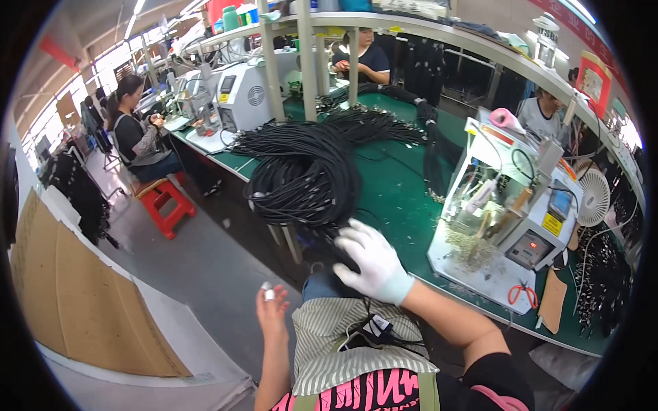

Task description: Stripping ends of electrical wires and crimping connectors using a machine, then gathering bundles for transport.

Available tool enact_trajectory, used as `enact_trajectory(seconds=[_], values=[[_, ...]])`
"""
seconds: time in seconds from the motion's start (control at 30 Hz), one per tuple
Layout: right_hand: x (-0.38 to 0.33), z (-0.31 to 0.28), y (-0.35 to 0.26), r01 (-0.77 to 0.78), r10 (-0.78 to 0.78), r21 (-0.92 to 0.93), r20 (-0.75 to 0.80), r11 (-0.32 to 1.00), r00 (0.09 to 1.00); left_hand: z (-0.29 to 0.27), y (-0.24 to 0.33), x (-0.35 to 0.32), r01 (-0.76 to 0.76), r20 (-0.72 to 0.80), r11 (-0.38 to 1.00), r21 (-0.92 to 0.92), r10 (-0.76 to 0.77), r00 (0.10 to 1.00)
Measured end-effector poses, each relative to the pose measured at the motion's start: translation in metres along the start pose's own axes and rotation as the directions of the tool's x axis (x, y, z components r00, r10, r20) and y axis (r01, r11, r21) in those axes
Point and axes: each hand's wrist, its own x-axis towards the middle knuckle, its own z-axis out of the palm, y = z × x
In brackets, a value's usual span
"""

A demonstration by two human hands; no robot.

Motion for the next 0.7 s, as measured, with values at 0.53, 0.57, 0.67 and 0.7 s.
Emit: enact_trajectory(seconds=[0.53, 0.57, 0.67, 0.7], values=[[0.226, 0.148, 0.123, -0.353, 0.514, -0.38, 0.71, 0.855, 0.482, 0.04, 0.022, 0.315, 0.352, 0.11, 0.932, -0.084, -0.342, 0.933], [0.227, 0.15, 0.125, -0.376, 0.544, -0.404, 0.719, 0.834, 0.433, 0.048, 0.024, 0.314, 0.442, 0.185, 0.89, -0.114, -0.418, 0.889], [0.223, 0.156, 0.125, -0.483, 0.597, -0.394, 0.697, 0.782, 0.397, 0.074, 0.038, 0.289, 0.566, 0.356, 0.795, -0.218, -0.475, 0.805], [0.22, 0.159, 0.123, -0.529, 0.638, -0.408, 0.669, 0.744, 0.381, 0.08, 0.046, 0.281, 0.566, 0.453, 0.763, -0.311, -0.405, 0.794]])
